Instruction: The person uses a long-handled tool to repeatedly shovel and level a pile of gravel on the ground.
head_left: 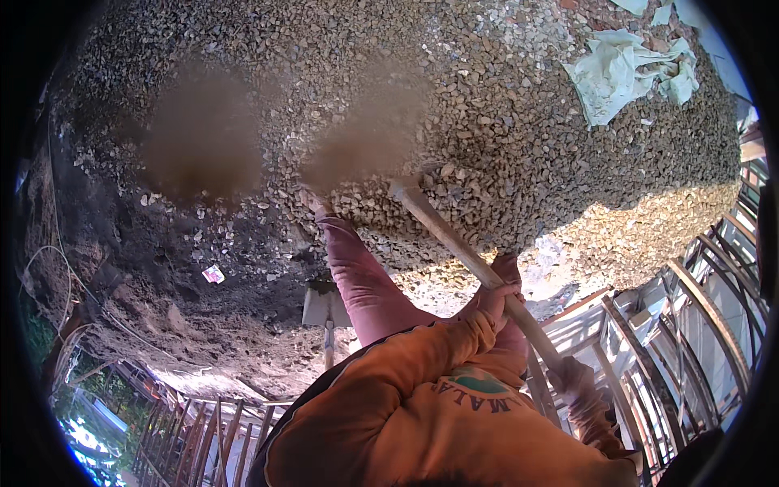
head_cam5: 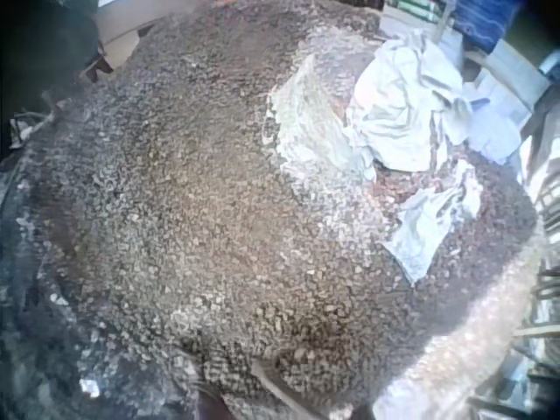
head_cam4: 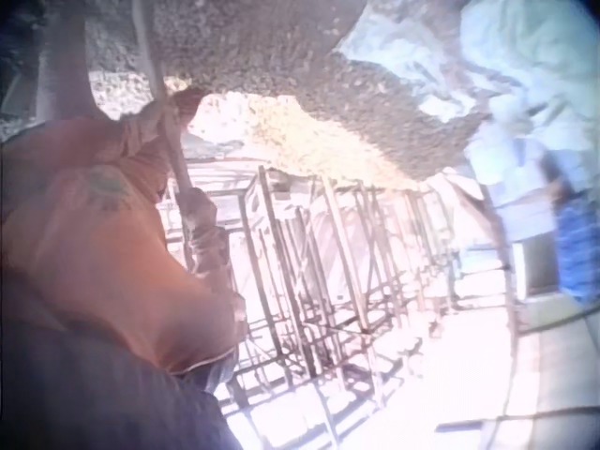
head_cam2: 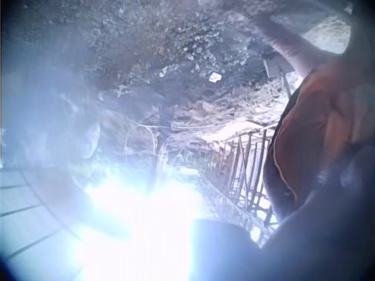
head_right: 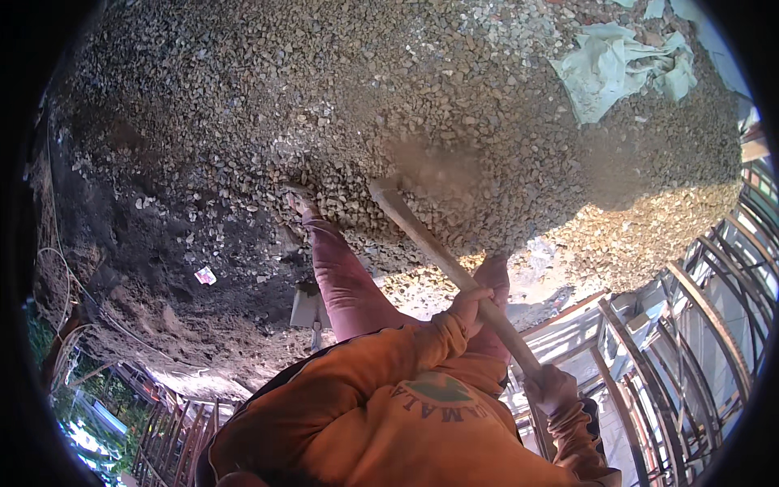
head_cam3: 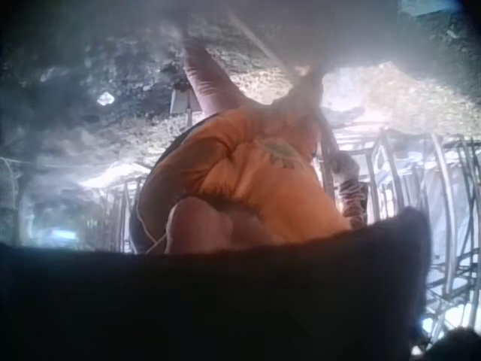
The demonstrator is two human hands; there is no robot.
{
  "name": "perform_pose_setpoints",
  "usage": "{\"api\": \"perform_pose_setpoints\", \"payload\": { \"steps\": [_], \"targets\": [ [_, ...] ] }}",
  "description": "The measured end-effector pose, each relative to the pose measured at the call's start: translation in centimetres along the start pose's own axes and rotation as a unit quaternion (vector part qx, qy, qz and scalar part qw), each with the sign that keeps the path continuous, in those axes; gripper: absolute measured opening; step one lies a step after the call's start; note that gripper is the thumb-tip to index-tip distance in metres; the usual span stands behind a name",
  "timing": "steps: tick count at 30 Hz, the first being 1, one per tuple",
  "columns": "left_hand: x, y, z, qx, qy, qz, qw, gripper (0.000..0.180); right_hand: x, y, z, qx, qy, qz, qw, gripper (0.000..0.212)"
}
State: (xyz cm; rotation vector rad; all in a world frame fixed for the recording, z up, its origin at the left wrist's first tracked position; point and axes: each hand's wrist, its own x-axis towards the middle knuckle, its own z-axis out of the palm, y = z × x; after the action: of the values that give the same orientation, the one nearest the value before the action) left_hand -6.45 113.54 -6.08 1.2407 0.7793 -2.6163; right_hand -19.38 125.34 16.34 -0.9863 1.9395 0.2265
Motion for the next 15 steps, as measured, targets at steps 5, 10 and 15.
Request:
{"api": "perform_pose_setpoints", "payload": {
  "steps": [5, 10, 15],
  "targets": [
    [-1.5, 3.2, -1.3, 0.017, 0.020, 0.039, 0.999, 0.011, 3.2, 2.1, 5.0, 0.005, 0.062, -0.073, 0.995, 0.037],
    [7.0, 23.2, 1.5, 0.217, 0.207, 0.292, 0.908, 0.019, 24.1, -4.8, 10.9, 0.102, 0.046, -0.051, 0.992, 0.042],
    [10.1, 28.2, 3.4, 0.397, 0.278, 0.220, 0.847, 0.015, 25.6, -9.4, 6.2, 0.230, -0.042, 0.009, 0.972, 0.049]
  ]
}}
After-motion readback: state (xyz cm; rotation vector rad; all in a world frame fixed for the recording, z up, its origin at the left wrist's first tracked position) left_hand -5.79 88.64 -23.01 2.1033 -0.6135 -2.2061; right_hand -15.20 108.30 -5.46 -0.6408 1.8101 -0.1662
